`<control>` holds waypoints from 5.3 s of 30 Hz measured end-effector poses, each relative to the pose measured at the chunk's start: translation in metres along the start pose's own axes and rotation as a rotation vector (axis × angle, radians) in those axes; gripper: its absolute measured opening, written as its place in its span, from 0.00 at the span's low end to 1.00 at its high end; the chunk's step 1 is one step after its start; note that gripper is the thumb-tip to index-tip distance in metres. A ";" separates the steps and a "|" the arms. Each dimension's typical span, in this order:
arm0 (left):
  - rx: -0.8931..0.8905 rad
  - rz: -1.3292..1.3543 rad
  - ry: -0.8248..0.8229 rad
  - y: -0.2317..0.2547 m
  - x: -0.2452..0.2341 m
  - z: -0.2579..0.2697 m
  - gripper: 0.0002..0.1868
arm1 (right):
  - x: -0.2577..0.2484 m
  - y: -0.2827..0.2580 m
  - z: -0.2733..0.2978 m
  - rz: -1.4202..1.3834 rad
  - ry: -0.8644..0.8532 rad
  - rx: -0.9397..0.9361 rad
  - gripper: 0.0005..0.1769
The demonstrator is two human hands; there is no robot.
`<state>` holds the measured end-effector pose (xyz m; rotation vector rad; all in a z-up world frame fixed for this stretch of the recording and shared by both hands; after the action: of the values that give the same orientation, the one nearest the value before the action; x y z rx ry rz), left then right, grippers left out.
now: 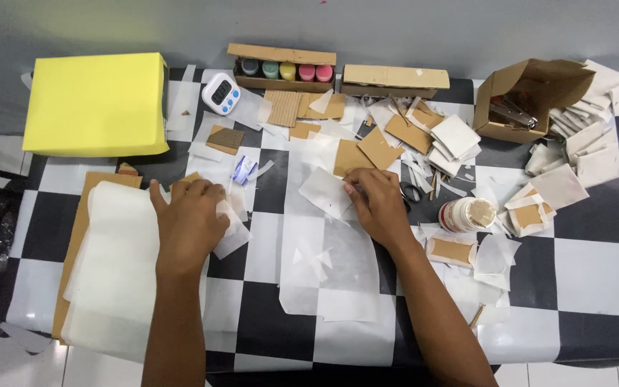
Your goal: The person is crafting small cardboard structures by cutting pieces with scissors and gluing them together on a workshop table.
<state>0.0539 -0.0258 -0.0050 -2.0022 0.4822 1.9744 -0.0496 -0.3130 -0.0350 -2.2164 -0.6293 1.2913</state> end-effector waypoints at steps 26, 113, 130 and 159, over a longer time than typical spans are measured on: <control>0.014 1.438 0.061 0.115 0.029 -0.028 0.28 | -0.005 -0.026 0.001 -0.701 -0.016 0.080 0.10; 0.079 0.339 0.614 -0.042 0.025 0.067 0.33 | 0.046 0.024 0.021 -0.874 -0.068 0.519 0.09; 0.167 0.352 0.650 -0.028 0.016 0.056 0.33 | 0.044 0.019 0.019 -0.843 -0.091 0.490 0.10; 0.258 1.185 1.080 -0.040 -0.129 -0.024 0.35 | 0.005 -0.043 0.001 -0.140 0.082 -0.180 0.04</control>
<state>0.0917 0.0043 0.1232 -2.6816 2.4061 0.7349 -0.0538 -0.2764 -0.0120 -2.3083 -0.8824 1.1055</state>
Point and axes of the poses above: each hand's wrist, its own z-axis away from the middle knuckle, its own x-axis out of the palm, y = z × x, the point moved 6 cm from there along -z, towards the middle knuckle, and after that the axes turned 6 degrees about y, right-handed, at the moved point
